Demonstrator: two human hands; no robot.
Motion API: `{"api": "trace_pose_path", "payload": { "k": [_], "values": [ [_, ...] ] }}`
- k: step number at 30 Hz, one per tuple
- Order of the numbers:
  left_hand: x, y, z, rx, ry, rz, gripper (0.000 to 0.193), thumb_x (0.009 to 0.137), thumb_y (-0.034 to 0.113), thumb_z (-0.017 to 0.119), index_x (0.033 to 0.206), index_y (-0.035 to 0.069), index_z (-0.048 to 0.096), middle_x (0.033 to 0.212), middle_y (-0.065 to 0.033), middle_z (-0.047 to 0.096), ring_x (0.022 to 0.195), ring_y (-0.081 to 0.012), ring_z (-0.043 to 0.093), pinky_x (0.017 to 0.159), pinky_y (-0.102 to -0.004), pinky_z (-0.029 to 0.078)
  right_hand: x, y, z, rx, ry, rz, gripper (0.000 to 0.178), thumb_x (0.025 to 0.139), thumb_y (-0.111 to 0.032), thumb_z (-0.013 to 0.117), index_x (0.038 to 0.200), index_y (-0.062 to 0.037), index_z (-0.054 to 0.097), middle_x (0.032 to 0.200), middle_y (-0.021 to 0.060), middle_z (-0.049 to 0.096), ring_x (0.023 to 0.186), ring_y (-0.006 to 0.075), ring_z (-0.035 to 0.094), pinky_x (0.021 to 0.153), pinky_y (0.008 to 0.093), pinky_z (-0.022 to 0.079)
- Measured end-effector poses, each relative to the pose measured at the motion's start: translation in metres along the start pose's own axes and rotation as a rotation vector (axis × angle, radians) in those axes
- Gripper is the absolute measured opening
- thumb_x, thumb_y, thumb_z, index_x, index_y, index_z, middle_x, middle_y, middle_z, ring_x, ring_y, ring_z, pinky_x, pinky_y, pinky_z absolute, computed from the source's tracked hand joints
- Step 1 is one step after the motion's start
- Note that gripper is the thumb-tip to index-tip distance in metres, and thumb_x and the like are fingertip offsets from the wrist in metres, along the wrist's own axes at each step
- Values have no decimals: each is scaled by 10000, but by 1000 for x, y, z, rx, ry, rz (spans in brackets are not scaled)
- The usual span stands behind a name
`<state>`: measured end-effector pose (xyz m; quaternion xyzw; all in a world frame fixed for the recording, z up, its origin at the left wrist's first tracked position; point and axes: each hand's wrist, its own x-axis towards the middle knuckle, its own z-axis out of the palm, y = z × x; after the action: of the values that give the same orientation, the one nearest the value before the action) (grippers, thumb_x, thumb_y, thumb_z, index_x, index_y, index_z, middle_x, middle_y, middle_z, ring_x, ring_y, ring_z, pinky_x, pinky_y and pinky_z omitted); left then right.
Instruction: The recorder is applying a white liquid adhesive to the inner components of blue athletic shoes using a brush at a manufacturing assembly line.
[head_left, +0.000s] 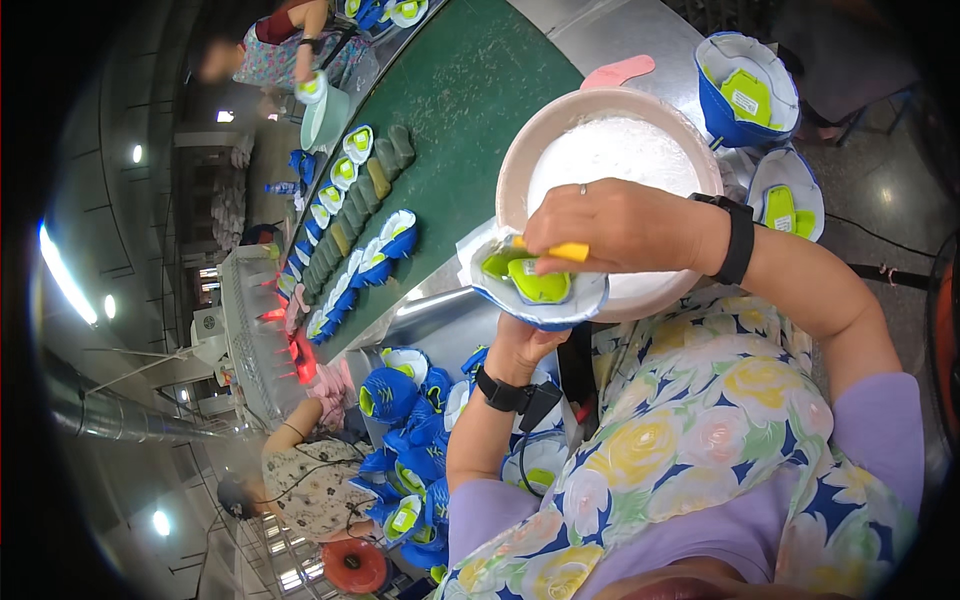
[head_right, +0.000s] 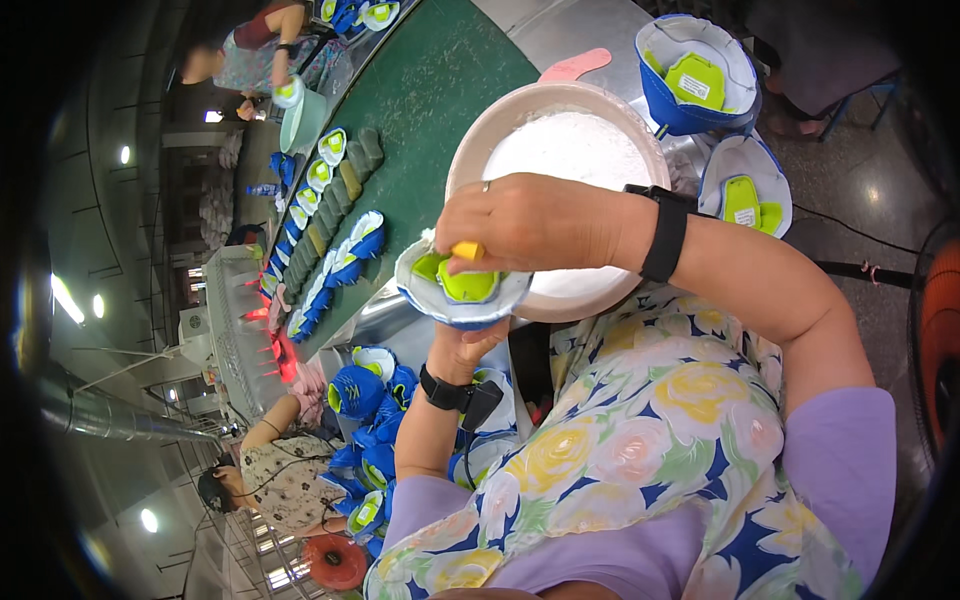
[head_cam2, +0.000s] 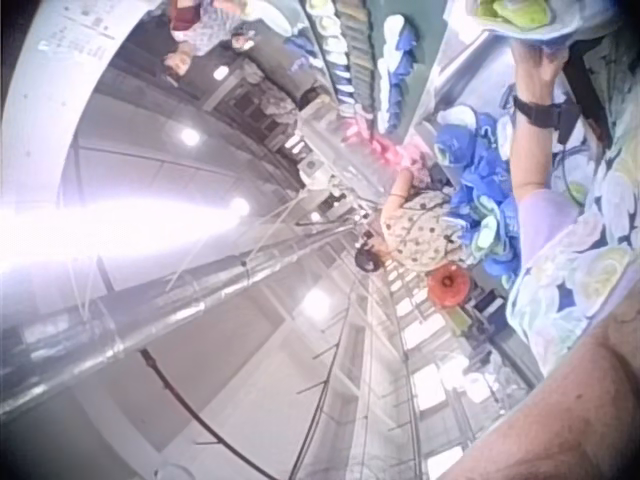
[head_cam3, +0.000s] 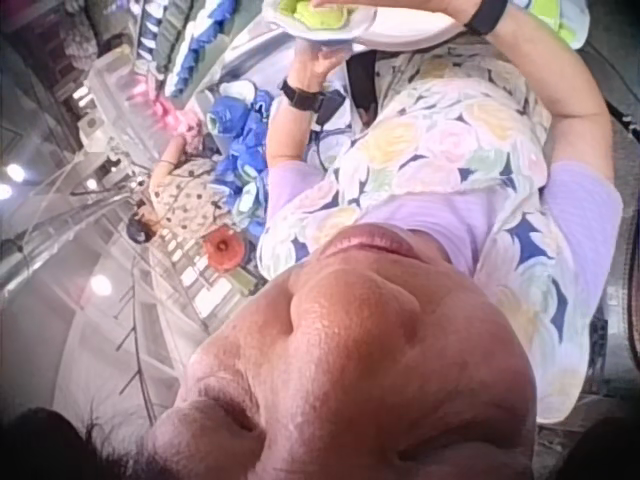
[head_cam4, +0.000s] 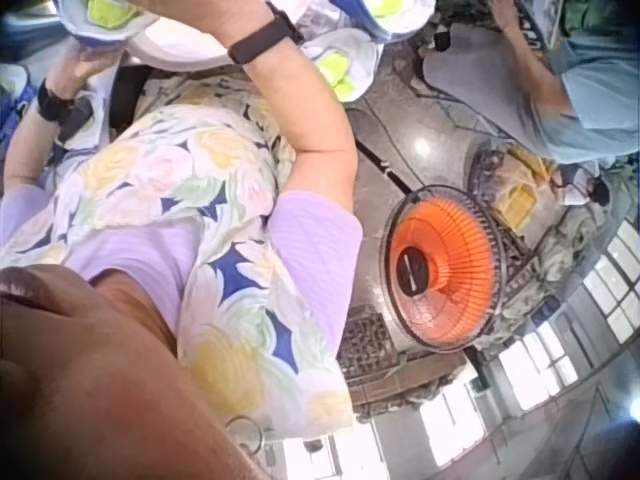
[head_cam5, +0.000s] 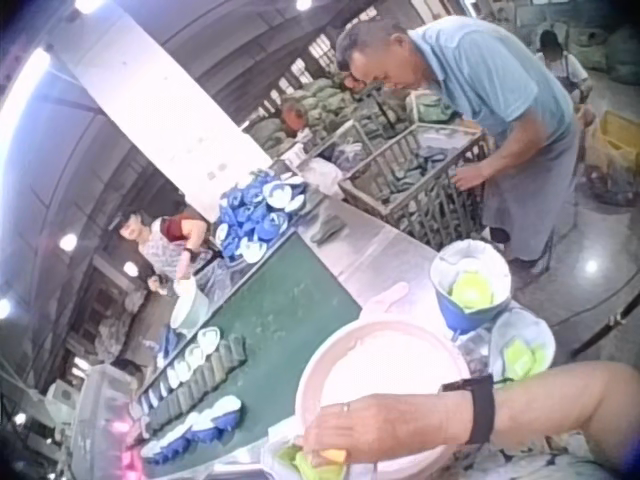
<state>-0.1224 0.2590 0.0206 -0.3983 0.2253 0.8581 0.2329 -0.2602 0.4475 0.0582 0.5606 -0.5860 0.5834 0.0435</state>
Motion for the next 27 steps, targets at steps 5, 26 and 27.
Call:
{"api": "trace_pose_path", "payload": {
  "k": [5,26,27],
  "values": [
    [6,9,-20,-194,-234,20,449,979,410,473,1267,72,541,1108,-161,661,626,-210,673,326,-203,441,-5,3,-7,-85,-24,221,199,886,-221,684,945,-57,587,817,119,628,736,314,644,654,364,520],
    [10,48,-22,583,-6,741,543,968,361,529,1416,68,441,1343,-113,561,1166,-251,604,983,-404,514,13,29,-10,-133,86,596,254,855,-224,740,838,-30,576,660,118,613,549,219,600,515,297,456],
    [14,54,-27,568,2,756,543,968,361,529,1416,68,441,1343,-113,561,1166,-251,604,983,-404,514,13,30,-10,-142,60,681,272,848,-234,735,802,-17,577,607,136,594,521,251,591,508,324,452]
  ]
}}
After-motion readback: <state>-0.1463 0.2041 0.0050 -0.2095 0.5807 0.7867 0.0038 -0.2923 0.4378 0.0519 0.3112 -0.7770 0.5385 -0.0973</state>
